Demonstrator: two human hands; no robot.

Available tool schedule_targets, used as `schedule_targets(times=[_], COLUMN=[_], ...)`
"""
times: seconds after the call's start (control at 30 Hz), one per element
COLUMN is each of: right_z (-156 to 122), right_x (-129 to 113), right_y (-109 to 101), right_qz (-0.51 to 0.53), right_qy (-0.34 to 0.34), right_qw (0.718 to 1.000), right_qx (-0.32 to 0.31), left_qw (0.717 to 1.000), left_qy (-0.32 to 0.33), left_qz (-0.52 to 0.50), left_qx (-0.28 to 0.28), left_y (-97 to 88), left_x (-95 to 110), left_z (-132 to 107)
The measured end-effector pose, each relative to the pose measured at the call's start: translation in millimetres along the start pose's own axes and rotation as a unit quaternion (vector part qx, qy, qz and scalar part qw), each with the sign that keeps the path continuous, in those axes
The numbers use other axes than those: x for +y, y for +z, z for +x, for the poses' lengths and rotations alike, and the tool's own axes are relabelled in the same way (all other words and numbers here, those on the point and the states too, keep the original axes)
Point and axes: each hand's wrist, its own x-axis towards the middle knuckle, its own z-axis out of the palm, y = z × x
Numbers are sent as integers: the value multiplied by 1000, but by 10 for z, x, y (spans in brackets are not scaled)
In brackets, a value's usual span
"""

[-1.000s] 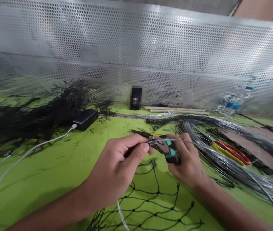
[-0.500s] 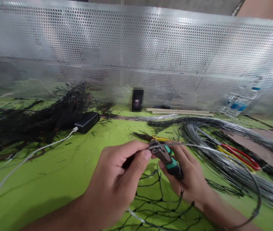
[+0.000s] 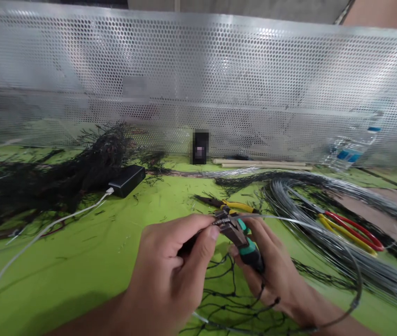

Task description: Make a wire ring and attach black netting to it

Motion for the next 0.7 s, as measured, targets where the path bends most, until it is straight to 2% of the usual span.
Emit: schedule_targets(times=[0.13, 0.3, 0.37, 0.53, 0.6, 0.7], right_z=[6, -6, 0, 67, 104, 160], right_x=[-18, -1, 5, 39, 85, 191], right_y=[18, 24, 26, 30, 25, 21], right_qz=[-8, 1, 10, 49, 61, 82], right_qy=[3, 11, 22, 34, 27, 38], right_qw=[1000, 1000, 1000, 998, 998, 995], right_qx=[17, 21, 13, 5, 6, 27], left_qw=[1000, 999, 1000, 986, 982, 987], left_qy=[6, -1, -17, -103, -116, -95], left_qz=[21, 29, 2, -119, -141, -131], left_qx=[22, 23, 13, -45, -47, -19], left_y=[20, 38, 35, 5, -18, -75], left_x=[-5, -14, -20, -42, -38, -10], left_z=[-14, -30, -24, 13, 21, 19])
